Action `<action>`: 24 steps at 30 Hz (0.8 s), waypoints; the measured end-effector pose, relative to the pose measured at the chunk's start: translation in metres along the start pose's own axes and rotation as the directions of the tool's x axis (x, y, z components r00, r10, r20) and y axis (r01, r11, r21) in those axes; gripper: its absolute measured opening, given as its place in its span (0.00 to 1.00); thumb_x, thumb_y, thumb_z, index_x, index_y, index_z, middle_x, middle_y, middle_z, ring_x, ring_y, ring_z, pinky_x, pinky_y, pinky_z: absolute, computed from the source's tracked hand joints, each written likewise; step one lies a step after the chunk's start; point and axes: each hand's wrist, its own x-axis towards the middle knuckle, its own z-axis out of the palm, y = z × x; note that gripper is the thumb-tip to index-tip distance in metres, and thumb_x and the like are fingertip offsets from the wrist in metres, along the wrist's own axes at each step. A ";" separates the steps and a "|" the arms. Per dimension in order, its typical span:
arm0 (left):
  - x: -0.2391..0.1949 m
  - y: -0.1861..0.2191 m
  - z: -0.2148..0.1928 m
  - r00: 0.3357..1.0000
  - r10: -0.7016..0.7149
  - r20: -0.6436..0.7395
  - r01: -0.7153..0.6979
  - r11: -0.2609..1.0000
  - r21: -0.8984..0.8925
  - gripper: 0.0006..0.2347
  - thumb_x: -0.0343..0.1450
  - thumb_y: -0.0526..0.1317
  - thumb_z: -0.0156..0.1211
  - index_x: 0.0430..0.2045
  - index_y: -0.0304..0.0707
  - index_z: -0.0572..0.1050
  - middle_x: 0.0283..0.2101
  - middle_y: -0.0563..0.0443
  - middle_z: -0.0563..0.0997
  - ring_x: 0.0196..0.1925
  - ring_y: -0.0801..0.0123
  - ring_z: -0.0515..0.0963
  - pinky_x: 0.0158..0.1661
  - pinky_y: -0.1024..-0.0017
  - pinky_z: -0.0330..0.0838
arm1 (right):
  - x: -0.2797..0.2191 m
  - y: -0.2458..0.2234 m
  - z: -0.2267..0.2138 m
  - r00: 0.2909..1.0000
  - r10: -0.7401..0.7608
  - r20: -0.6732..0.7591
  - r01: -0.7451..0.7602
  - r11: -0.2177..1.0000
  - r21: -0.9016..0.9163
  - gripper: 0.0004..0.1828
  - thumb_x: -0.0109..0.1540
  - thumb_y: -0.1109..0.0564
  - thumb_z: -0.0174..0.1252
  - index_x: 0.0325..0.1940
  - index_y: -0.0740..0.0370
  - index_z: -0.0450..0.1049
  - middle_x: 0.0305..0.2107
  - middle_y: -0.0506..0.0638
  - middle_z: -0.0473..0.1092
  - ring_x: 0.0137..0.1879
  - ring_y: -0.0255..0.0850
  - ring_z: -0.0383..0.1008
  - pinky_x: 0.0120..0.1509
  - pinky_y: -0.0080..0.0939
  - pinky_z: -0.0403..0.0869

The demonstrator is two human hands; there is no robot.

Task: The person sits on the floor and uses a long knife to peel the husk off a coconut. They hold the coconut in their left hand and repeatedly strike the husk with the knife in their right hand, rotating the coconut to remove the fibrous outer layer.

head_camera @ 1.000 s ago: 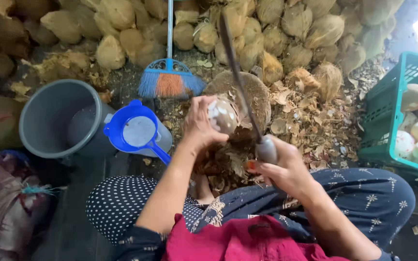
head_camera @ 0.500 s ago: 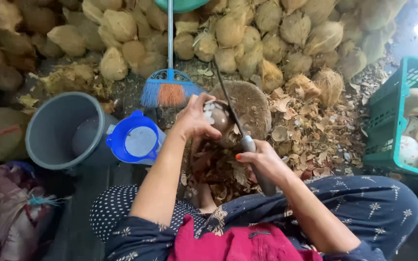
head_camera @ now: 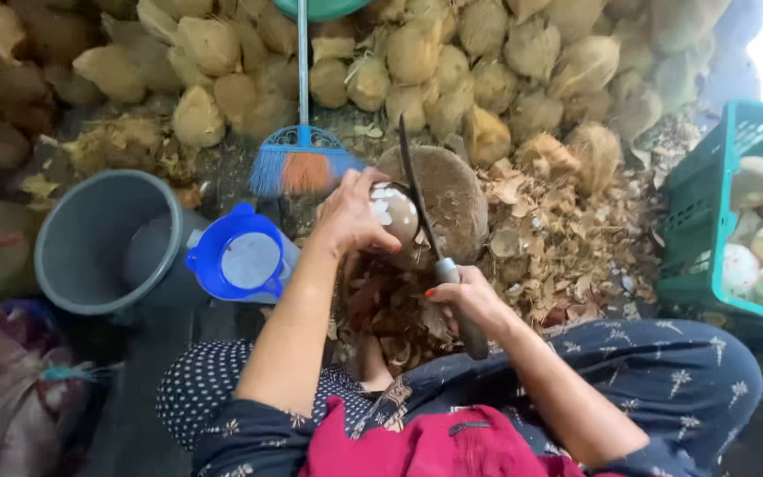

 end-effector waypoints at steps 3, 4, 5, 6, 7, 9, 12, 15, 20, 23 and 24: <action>0.005 -0.020 0.003 1.000 -0.019 -0.001 0.019 0.997 -0.071 0.47 0.38 0.56 0.81 0.55 0.68 0.65 0.55 0.55 0.70 0.59 0.50 0.77 0.59 0.53 0.70 | -0.014 -0.028 -0.001 1.000 0.001 0.024 -0.001 1.000 -0.014 0.13 0.50 0.66 0.67 0.31 0.72 0.70 0.08 0.62 0.62 0.09 0.52 0.67 0.17 0.53 0.72; 0.004 -0.015 0.006 1.000 -0.007 -0.010 0.006 0.998 -0.065 0.47 0.38 0.56 0.81 0.55 0.68 0.65 0.55 0.55 0.70 0.59 0.50 0.77 0.59 0.53 0.70 | -0.018 -0.034 -0.006 1.000 -0.015 0.021 0.015 1.000 -0.012 0.13 0.50 0.66 0.67 0.31 0.72 0.70 0.08 0.62 0.62 0.09 0.52 0.67 0.17 0.53 0.72; -0.002 -0.015 0.008 1.000 -0.001 -0.024 -0.001 0.993 -0.117 0.46 0.39 0.53 0.82 0.55 0.67 0.65 0.55 0.52 0.70 0.59 0.48 0.76 0.58 0.52 0.71 | -0.024 -0.037 -0.007 1.000 0.004 0.019 -0.003 1.000 -0.021 0.14 0.51 0.67 0.66 0.35 0.72 0.69 0.08 0.62 0.61 0.08 0.52 0.66 0.19 0.54 0.74; -0.008 -0.017 0.010 0.999 0.004 -0.039 -0.011 0.986 -0.168 0.45 0.39 0.51 0.83 0.54 0.65 0.66 0.55 0.49 0.71 0.59 0.45 0.76 0.57 0.51 0.72 | -0.028 -0.039 -0.006 1.000 0.022 0.016 -0.022 0.999 -0.031 0.15 0.52 0.67 0.65 0.39 0.71 0.69 0.09 0.63 0.60 0.08 0.52 0.65 0.21 0.56 0.77; -0.007 -0.017 0.009 0.999 -0.002 -0.043 -0.005 0.986 -0.168 0.45 0.39 0.51 0.83 0.54 0.65 0.66 0.55 0.49 0.71 0.59 0.45 0.76 0.57 0.51 0.72 | -0.043 -0.057 0.003 0.999 0.023 0.023 -0.022 0.999 -0.034 0.15 0.52 0.67 0.65 0.39 0.71 0.69 0.09 0.63 0.60 0.08 0.52 0.65 0.21 0.56 0.77; -0.004 -0.018 0.015 0.999 0.009 -0.040 -0.015 0.989 -0.149 0.46 0.38 0.54 0.83 0.53 0.67 0.65 0.55 0.53 0.70 0.59 0.49 0.77 0.58 0.51 0.72 | -0.074 -0.087 0.017 0.983 -0.185 0.006 0.184 0.974 -0.130 0.12 0.51 0.71 0.64 0.36 0.70 0.71 0.09 0.62 0.63 0.09 0.51 0.68 0.14 0.51 0.73; -0.002 -0.008 0.012 0.999 -0.008 -0.037 0.005 0.998 -0.069 0.45 0.37 0.53 0.83 0.52 0.68 0.66 0.54 0.56 0.70 0.57 0.53 0.78 0.56 0.56 0.73 | -0.078 -0.083 0.014 0.782 -0.623 -0.018 0.598 0.758 -0.260 0.14 0.53 0.56 0.72 0.30 0.61 0.71 0.11 0.56 0.69 0.11 0.42 0.71 0.18 0.39 0.72; 0.008 -0.020 0.024 0.999 0.012 -0.046 -0.016 0.997 -0.070 0.45 0.37 0.53 0.82 0.52 0.68 0.66 0.54 0.57 0.70 0.57 0.54 0.78 0.56 0.56 0.73 | -0.036 -0.038 0.011 0.765 -0.640 -0.073 0.583 0.736 -0.343 0.14 0.57 0.51 0.66 0.33 0.59 0.70 0.12 0.53 0.70 0.14 0.41 0.72 0.21 0.43 0.72; -0.006 -0.038 0.014 0.996 0.070 -0.056 -0.081 0.966 -0.246 0.48 0.37 0.49 0.84 0.55 0.65 0.66 0.58 0.50 0.69 0.63 0.46 0.73 0.60 0.54 0.69 | -0.014 -0.034 -0.003 0.992 0.080 -0.097 -0.082 0.996 -0.025 0.13 0.52 0.61 0.66 0.36 0.69 0.71 0.11 0.60 0.62 0.11 0.50 0.65 0.16 0.58 0.74; -0.024 -0.047 0.018 0.999 0.033 -0.037 -0.043 0.952 -0.304 0.49 0.37 0.45 0.86 0.57 0.60 0.64 0.61 0.42 0.67 0.64 0.41 0.71 0.63 0.51 0.66 | -0.005 -0.014 -0.026 0.989 0.091 -0.114 -0.094 0.995 -0.025 0.14 0.52 0.62 0.67 0.36 0.69 0.72 0.12 0.63 0.63 0.12 0.51 0.68 0.17 0.59 0.75; -0.026 -0.047 0.015 0.999 -0.001 -0.048 -0.010 0.972 -0.235 0.50 0.38 0.45 0.86 0.58 0.60 0.62 0.62 0.42 0.66 0.64 0.43 0.72 0.63 0.49 0.65 | 0.006 -0.008 -0.038 0.994 0.039 -0.103 -0.045 0.997 -0.055 0.13 0.51 0.62 0.68 0.35 0.69 0.73 0.10 0.64 0.63 0.12 0.52 0.69 0.16 0.58 0.74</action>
